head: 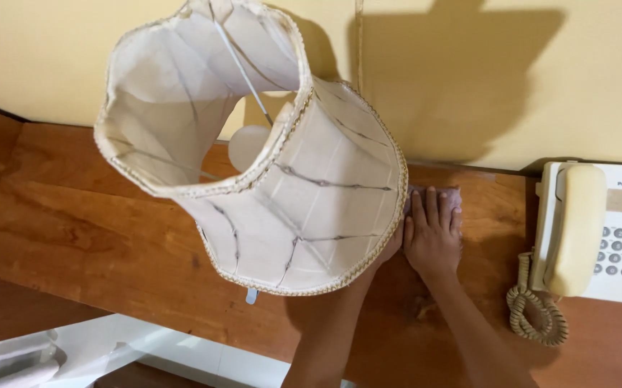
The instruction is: Sanding the surface of a wooden desk using a piece of sandpaper.
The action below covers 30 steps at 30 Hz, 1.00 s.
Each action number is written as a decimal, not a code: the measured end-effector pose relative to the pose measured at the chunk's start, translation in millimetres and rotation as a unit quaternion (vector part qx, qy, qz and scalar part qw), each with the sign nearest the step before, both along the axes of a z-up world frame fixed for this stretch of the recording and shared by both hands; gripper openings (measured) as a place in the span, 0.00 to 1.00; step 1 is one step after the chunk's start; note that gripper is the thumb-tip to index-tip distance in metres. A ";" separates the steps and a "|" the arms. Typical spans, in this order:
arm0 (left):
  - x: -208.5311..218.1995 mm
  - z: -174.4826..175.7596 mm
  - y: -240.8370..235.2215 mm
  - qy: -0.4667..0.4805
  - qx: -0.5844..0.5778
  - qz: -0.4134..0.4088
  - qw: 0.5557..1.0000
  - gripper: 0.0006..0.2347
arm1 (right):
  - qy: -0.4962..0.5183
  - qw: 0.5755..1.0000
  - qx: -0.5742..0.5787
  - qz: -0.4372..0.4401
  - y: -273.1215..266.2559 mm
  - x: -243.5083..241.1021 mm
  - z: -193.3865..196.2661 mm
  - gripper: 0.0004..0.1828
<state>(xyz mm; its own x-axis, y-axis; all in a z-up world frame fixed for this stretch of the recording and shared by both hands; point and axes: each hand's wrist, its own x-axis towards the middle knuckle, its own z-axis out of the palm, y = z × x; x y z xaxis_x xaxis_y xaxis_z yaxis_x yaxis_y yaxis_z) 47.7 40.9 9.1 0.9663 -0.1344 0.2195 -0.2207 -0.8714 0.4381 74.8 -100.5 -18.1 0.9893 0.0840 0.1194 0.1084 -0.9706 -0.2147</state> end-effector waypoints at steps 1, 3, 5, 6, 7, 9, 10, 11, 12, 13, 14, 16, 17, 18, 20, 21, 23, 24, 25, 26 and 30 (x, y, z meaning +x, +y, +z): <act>-1.0 2.4 0.3 -0.002 0.001 0.000 1.000 0.22 | -0.002 1.000 0.000 -0.001 0.6 -6.5 -0.5 0.31; -4.4 7.4 1.7 -0.004 0.002 0.002 1.000 0.22 | 0.046 0.999 0.008 0.007 2.6 -20.2 -1.5 0.33; -7.5 11.3 6.6 -0.007 0.004 0.005 1.000 0.22 | 0.023 0.999 -0.013 0.018 5.5 -31.6 -11.5 0.33; -11.6 14.1 2.7 -0.006 0.005 0.005 1.000 0.22 | 0.004 0.999 -0.035 0.026 6.1 -39.2 -16.6 0.33; -22.5 6.3 5.0 -0.006 0.005 0.005 1.000 0.22 | 0.004 0.999 -0.035 0.026 9.3 -47.7 -15.0 0.33; -39.3 -9.1 8.2 0.004 0.086 0.042 0.995 0.23 | -0.039 0.997 -0.034 0.056 14.3 -59.8 -11.7 0.33; -50.2 -13.4 11.4 0.002 0.086 0.042 0.995 0.23 | -0.040 0.997 -0.035 0.056 15.6 -68.1 -9.3 0.33; -60.7 -17.9 14.5 0.028 0.088 0.049 0.995 0.24 | -0.044 0.996 -0.044 0.066 16.8 -76.1 -7.0 0.33; -71.3 -22.5 17.6 0.055 0.091 0.055 0.993 0.24 | -0.047 0.995 -0.052 0.075 17.9 -84.2 -4.9 0.33; -80.2 -14.6 13.9 0.054 0.091 0.055 0.993 0.24 | -0.047 0.995 -0.053 0.075 16.2 -91.4 0.2 0.33; -90.1 -6.9 10.1 0.046 0.075 0.050 0.995 0.24 | -0.053 0.994 -0.033 0.092 14.3 -99.9 5.1 0.33; -106.1 0.5 0.8 0.036 0.058 0.043 0.997 0.25 | -0.059 0.992 -0.013 0.107 6.6 -116.1 8.6 0.33; -112.5 0.5 -4.6 0.051 0.067 0.038 0.996 0.25 | -0.052 0.993 -0.013 0.107 0.9 -124.0 7.5 0.33; -118.9 0.5 -10.0 0.066 0.075 0.033 0.994 0.25 | -0.044 0.993 -0.014 0.106 -4.8 -132.1 6.3 0.33; -124.6 1.0 -21.6 0.071 0.058 0.022 0.996 0.26 | -0.042 0.995 -0.013 0.095 -17.3 -142.0 8.8 0.33; -127.3 1.0 -27.0 0.077 0.041 0.012 0.996 0.26 | -0.039 0.995 -0.012 0.087 -23.1 -146.6 9.9 0.33; -125.1 0.1 -36.3 0.093 0.030 0.003 0.995 0.26 | -0.028 0.996 -0.012 0.078 -33.4 -148.2 3.0 0.33; -124.2 -0.5 -41.0 0.111 0.018 -0.006 0.994 0.26 | -0.015 0.997 -0.011 0.070 -38.7 -149.3 -0.6 0.33; -119.7 -1.8 -45.0 0.111 0.018 -0.007 0.994 0.26 | -0.015 0.997 -0.011 0.069 -41.4 -145.7 -0.5 0.33; -116.0 -3.1 -48.5 0.099 0.020 -0.010 0.995 0.26 | -0.019 0.998 -0.015 0.060 -43.6 -142.7 -0.5 0.33; -89.0 -6.8 -61.8 0.086 0.015 -0.026 0.996 0.26 | -0.035 0.999 -0.006 0.040 -56.0 -119.8 -1.3 0.31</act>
<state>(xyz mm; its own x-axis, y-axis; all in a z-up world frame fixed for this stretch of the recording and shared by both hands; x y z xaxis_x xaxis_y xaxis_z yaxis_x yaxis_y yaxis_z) -41.3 -20.9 2.3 0.9809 -0.1885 0.0471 -0.1894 -0.8738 0.4479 -45.0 -156.5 -19.4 0.9688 0.1636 0.1861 0.1991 -0.9610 -0.1921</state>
